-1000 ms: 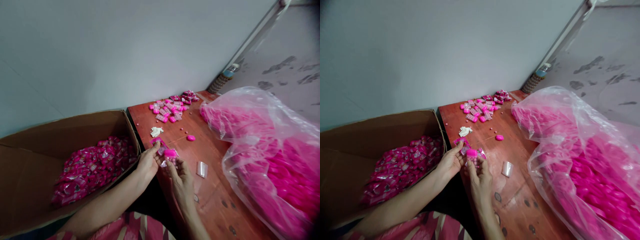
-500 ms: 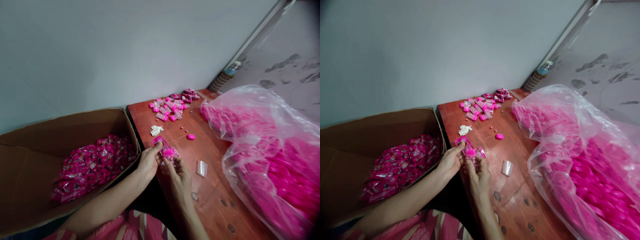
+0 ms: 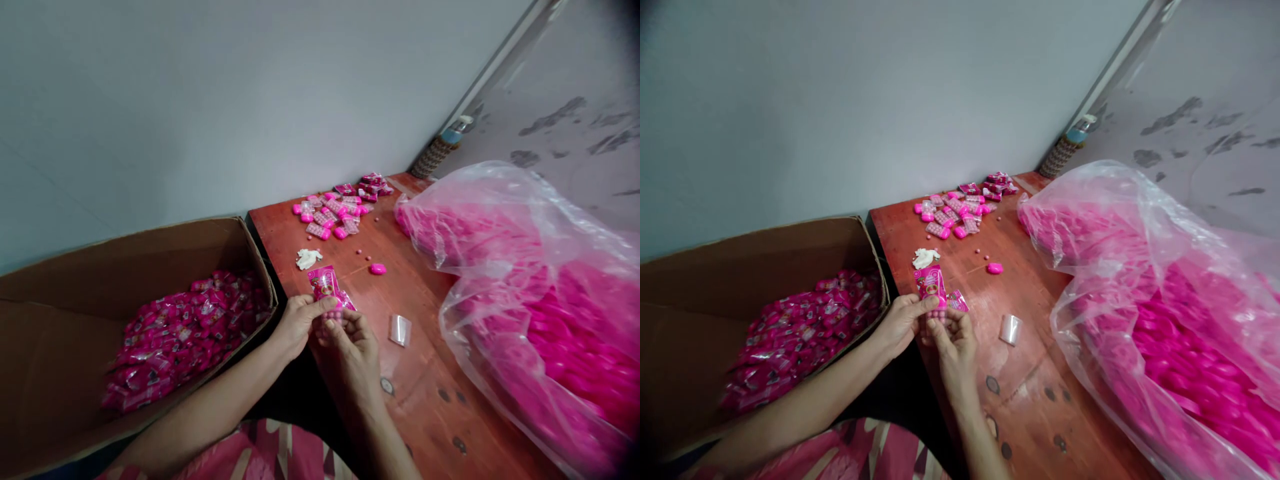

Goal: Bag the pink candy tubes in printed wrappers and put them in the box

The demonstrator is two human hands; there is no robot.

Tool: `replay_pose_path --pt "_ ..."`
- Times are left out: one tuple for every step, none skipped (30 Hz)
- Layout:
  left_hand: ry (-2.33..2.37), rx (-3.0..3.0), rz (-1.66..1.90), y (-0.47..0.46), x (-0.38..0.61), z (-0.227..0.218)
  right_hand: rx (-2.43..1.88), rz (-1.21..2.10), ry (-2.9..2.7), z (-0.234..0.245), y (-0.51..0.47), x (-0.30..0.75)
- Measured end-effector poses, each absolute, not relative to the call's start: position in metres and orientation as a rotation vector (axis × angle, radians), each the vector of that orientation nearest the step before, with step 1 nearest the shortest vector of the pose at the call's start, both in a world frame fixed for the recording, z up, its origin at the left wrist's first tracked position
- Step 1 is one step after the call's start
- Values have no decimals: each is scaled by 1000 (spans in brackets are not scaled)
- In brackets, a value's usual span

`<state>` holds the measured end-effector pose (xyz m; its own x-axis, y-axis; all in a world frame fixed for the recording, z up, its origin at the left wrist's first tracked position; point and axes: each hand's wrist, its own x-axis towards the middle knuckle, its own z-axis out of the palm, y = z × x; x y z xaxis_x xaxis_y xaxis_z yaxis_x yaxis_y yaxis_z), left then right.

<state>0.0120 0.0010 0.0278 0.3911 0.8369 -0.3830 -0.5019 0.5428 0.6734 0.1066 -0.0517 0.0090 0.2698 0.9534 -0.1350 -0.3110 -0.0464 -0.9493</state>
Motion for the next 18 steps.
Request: replay_pose_path --pt "766 540 869 0 11 26 -1123 1246 -688 9 -50 108" --pt "757 575 845 -1 10 25 -1077 1294 -650 10 -49 109" --pt "748 601 829 -2 10 24 -1043 1321 -621 10 -48 110" --pt "743 615 819 -2 9 23 -1021 1331 -597 10 -48 110" --pt "743 613 815 -2 9 22 -1009 1334 -575 11 -48 111" --pt "748 596 822 -2 9 21 -1002 1343 -555 11 -50 110" --pt "756 568 838 -2 8 21 -996 1358 -538 11 -52 110" --pt "763 536 867 -2 8 21 -993 1375 -525 12 -55 110" --pt "765 503 897 -2 7 21 -992 1391 -516 12 -58 110" --pt "759 475 925 -3 7 21 -993 1404 -511 12 -60 111" --pt "747 459 939 -4 7 21 -997 1410 -510 11 -62 112" --pt "730 453 937 -5 7 21 -1004 1409 -512 11 -63 114" --pt "713 452 921 -7 6 21 -1015 1400 -518 11 -62 115" --pt "697 450 902 -10 6 21 -1029 1387 -530 11 -60 116" --pt "683 447 888 -12 6 21 -1045 1371 -550 12 -57 117" --pt "672 449 887 -14 5 22 -1061 1358 -581 14 -53 116" --pt "665 456 897 -16 4 24 -1076 1351 -620 16 -49 114" --pt "660 469 914 -17 2 26 -1091 1354 -662 19 -45 111"
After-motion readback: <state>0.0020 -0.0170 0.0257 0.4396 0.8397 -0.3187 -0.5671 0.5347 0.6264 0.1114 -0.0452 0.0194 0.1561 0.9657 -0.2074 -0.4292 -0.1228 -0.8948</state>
